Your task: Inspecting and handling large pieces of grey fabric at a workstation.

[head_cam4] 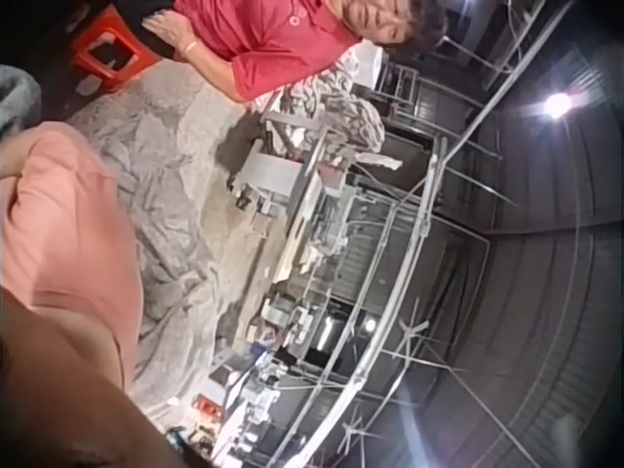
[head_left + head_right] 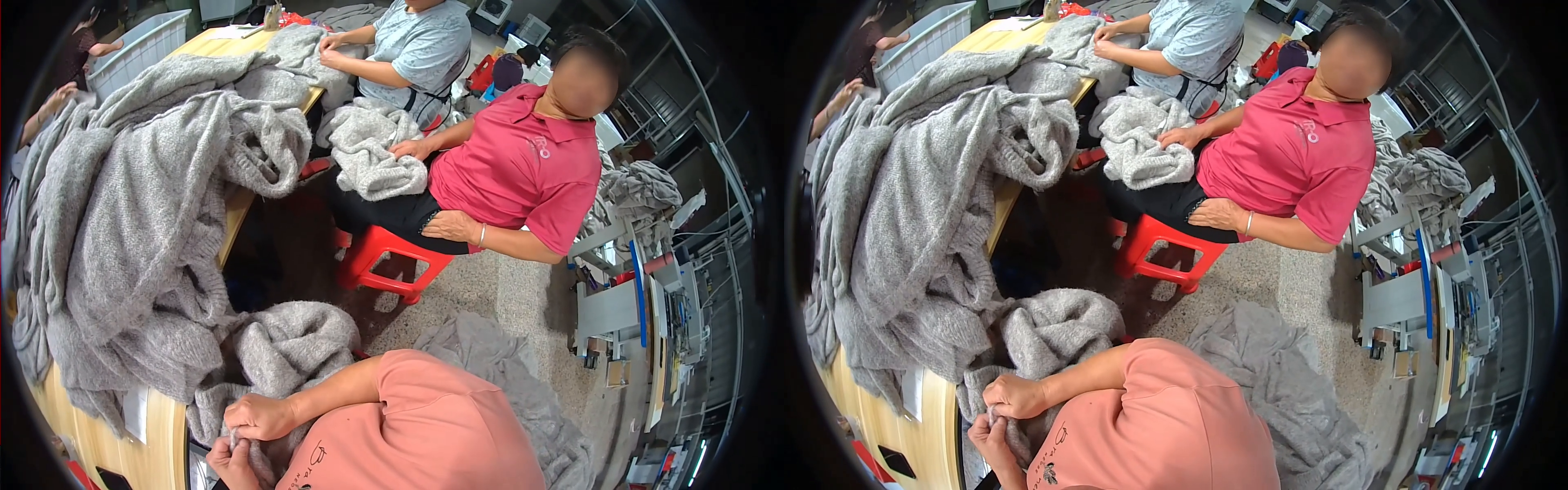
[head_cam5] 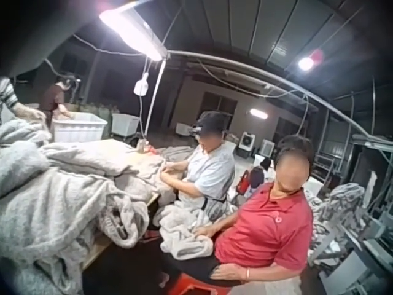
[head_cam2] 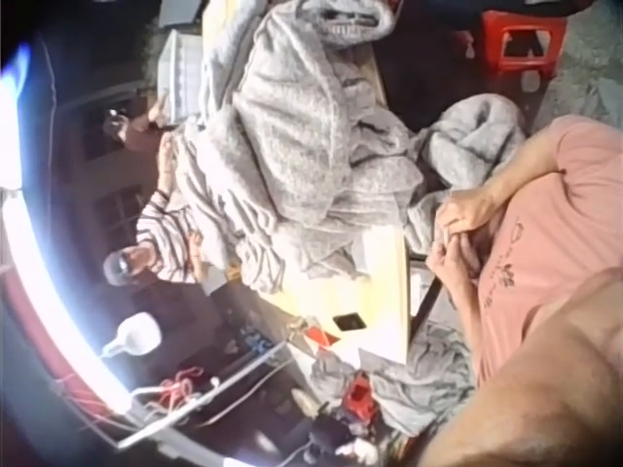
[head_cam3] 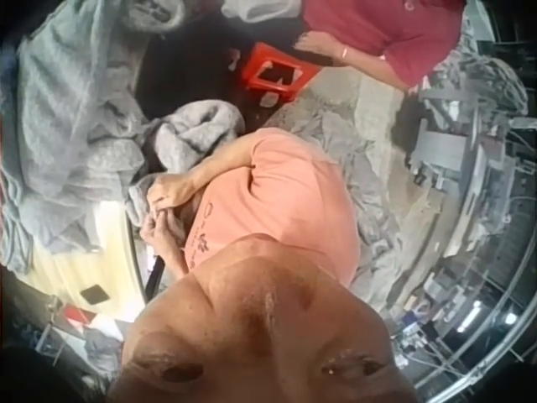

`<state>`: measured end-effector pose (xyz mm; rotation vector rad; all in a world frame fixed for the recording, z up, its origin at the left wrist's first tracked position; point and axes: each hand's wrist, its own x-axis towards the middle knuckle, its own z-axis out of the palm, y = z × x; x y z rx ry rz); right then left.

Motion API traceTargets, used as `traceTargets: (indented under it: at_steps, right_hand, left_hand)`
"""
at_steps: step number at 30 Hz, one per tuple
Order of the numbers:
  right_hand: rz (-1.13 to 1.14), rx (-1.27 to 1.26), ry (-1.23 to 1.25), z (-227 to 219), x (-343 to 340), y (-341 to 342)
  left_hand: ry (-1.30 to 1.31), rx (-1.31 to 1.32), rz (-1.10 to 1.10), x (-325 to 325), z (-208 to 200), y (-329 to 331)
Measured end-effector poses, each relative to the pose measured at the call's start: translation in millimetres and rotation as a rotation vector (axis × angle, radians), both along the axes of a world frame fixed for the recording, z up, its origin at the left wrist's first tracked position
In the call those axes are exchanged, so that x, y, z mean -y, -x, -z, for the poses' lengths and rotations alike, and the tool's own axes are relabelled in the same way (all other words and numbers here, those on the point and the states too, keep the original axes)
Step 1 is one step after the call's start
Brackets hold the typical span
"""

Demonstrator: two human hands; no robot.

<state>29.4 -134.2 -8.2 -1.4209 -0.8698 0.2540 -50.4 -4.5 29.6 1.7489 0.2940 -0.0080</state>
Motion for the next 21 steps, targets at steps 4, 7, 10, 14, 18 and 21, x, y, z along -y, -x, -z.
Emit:
traceTargets:
  at_steps: [4, 7, 10, 14, 18, 21]
  right_hand:
    - [-0.106, 0.039, 0.091, 5.7, -1.4, -6.5]
    - [-0.145, 0.05, 0.133, 7.6, -1.9, -7.5]
    - [-0.132, -0.004, 0.083, 6.7, -2.9, -5.4]
    - [-0.139, -0.039, 0.027, 5.1, -2.9, -4.8]
    - [-0.097, 0.085, 0.083, 6.2, -2.0, -2.6]
    - [-0.003, 0.161, 0.089, 6.2, -1.6, 2.9]
  left_hand:
    - [0.051, 0.084, -0.123, 0.2, 3.2, 2.5]
    - [0.048, 0.113, -0.144, -0.8, 2.9, 3.9]
    - [0.081, 0.091, -0.128, -0.3, 0.8, 4.0]
    - [0.059, 0.04, -0.117, 9.2, 0.0, 4.4]
    - [0.078, 0.058, -0.181, 14.6, 5.0, 6.9]
    - [0.113, 0.001, -0.147, 8.1, 10.0, 8.2]
